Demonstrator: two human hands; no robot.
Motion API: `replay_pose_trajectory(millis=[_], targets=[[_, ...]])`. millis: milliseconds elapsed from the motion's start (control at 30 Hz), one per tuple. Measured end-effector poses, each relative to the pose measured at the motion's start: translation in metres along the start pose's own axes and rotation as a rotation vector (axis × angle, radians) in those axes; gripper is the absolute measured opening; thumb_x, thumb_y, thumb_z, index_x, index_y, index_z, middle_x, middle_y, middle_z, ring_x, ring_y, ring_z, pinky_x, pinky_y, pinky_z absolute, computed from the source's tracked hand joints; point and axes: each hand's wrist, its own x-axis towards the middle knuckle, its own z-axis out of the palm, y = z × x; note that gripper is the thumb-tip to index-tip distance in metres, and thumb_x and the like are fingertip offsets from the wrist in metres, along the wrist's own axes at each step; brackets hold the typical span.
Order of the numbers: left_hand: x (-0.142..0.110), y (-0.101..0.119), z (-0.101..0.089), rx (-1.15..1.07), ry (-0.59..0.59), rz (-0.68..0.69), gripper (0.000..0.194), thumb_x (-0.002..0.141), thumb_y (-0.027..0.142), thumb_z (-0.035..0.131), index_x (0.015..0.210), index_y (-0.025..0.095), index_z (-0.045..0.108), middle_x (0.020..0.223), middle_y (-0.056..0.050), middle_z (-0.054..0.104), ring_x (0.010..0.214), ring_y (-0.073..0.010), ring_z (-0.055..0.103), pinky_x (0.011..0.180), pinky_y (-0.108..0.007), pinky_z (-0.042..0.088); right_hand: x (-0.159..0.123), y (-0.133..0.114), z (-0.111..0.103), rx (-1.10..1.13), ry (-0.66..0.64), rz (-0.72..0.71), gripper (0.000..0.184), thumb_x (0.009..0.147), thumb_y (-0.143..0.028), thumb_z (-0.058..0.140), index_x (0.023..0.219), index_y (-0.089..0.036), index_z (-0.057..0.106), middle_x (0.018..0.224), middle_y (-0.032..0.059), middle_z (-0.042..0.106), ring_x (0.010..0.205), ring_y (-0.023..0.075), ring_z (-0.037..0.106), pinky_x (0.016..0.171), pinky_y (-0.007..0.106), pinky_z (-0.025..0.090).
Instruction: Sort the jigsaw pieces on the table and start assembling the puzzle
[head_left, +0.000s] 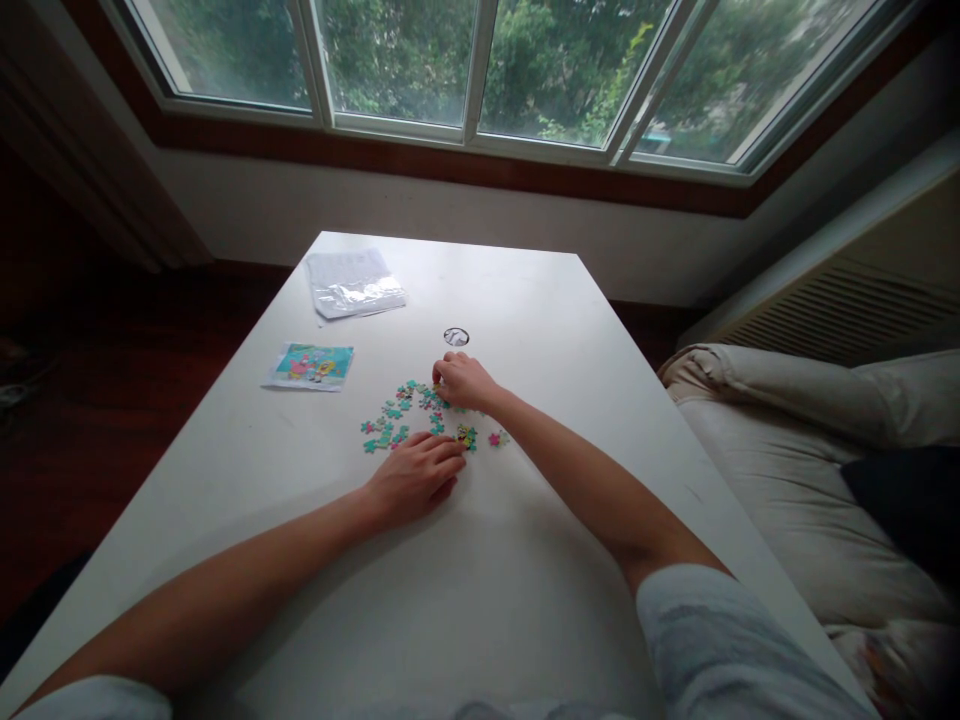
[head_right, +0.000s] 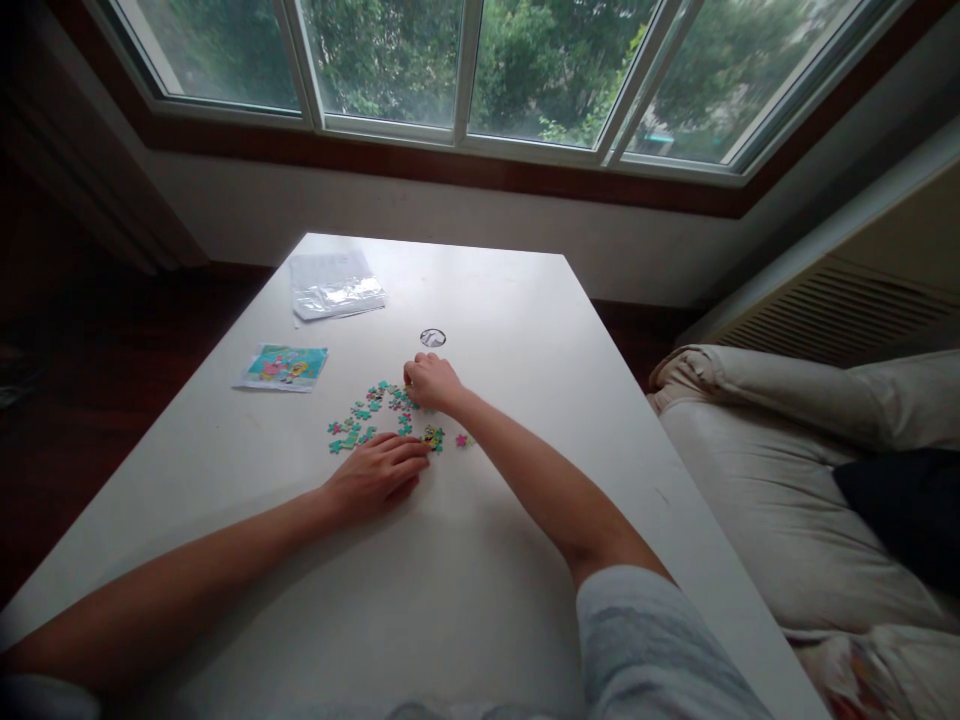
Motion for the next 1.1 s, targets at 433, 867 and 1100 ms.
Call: replay_pose_trajectory(millis=[433, 867, 1100], targets=[[0.002, 0.001, -0.001, 0.021, 0.0, 0.01, 0.023, 0.096, 0.019, 0.05, 0.115, 0.019, 0.064, 0.132, -0.009, 0.065, 0.124, -0.0235, 0.058, 0.106, -0.042, 0.043, -0.013, 0.005, 0.003, 0.348, 0.147, -0.083, 0.01, 0.08, -0.016, 0.065, 0.09, -0.019, 0.066, 0.077, -0.001, 0.065, 0.07, 0.0128, 0.052, 0.068, 0.025, 0.035], [0.005, 0.012, 0.004, 0.049, -0.015, 0.003, 0.027, 0.096, 0.021, 0.051, 0.12, 0.019, 0.062, 0.14, -0.01, 0.059, 0.131, -0.0255, 0.052, 0.108, -0.044, 0.043, -0.088, 0.021, 0.022, 0.916, 0.205, -0.011, 0.027, 0.084, -0.022, 0.061, 0.109, -0.02, 0.073, 0.094, 0.003, 0.067, 0.07, 0.0107, 0.063, 0.067, 0.024, 0.052], [0.005, 0.01, 0.008, 0.06, -0.027, -0.003, 0.028, 0.096, 0.023, 0.051, 0.122, 0.02, 0.061, 0.143, -0.009, 0.057, 0.132, -0.0265, 0.051, 0.11, -0.045, 0.042, -0.097, 0.023, 0.022, 0.956, 0.066, 0.098, 0.025, 0.084, -0.027, 0.062, 0.104, -0.018, 0.073, 0.08, 0.0001, 0.07, 0.051, 0.0066, 0.05, 0.048, 0.019, 0.04]])
